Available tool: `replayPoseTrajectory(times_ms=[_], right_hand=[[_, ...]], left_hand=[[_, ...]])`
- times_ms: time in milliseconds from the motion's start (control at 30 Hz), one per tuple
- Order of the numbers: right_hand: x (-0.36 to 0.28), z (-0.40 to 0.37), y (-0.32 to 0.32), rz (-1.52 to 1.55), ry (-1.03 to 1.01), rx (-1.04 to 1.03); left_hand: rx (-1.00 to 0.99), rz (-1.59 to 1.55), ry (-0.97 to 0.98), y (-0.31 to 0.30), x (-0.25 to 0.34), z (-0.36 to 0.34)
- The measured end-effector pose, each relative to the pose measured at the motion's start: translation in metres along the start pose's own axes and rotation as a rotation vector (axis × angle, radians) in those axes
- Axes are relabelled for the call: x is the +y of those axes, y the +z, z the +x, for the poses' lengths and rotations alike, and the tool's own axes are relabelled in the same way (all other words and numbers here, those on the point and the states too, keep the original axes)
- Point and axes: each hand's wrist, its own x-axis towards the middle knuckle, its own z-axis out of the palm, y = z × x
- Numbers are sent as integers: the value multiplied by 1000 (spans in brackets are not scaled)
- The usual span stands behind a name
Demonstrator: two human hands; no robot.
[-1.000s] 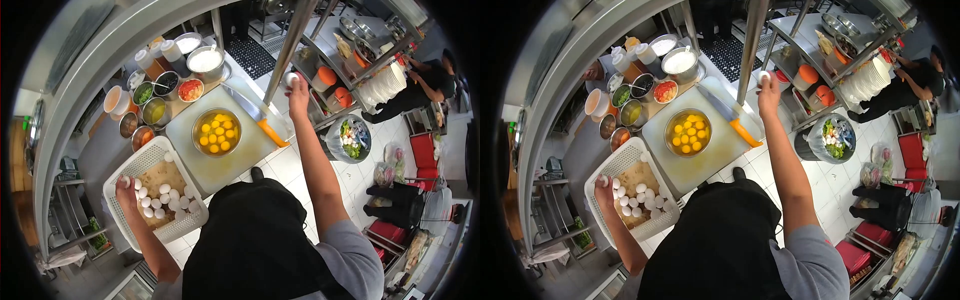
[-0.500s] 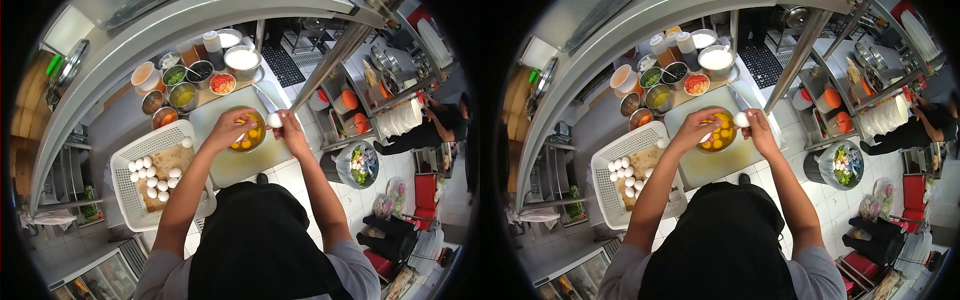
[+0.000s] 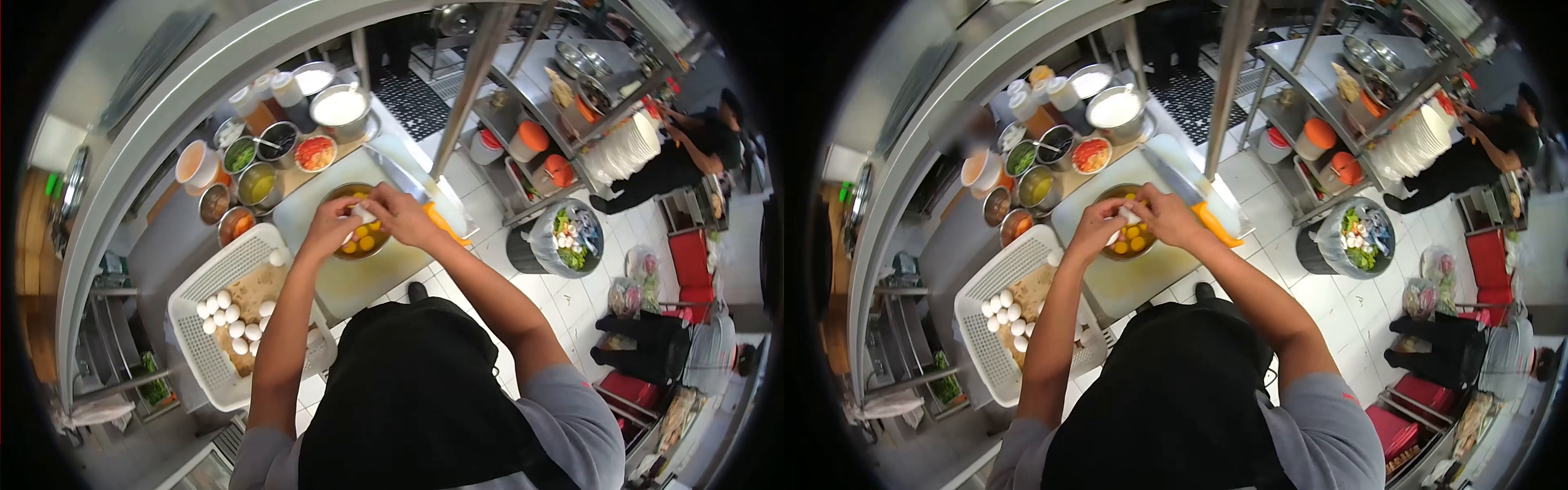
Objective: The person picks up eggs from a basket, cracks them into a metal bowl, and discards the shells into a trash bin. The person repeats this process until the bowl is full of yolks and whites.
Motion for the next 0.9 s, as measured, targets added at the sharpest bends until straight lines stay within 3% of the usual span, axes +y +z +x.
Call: replayPoseTrajectory(times_ms=[100,167,467,600,900], right_hand=[[-2,-10,-5,-91,-280,62],[-1,-10,-4,-166,-469,-2],[16,8,34,-436,-440,219],[19,17,39,-409,-515,225],[21,22,43,-461,-475,246]], left_hand=[[8,-35,3,0,-10,6],[4,4,-45,1,0,6],[151,126,-146,9,7,18],[168,71,-166,10,10,17],[202,59,-197,10,-5,28]])
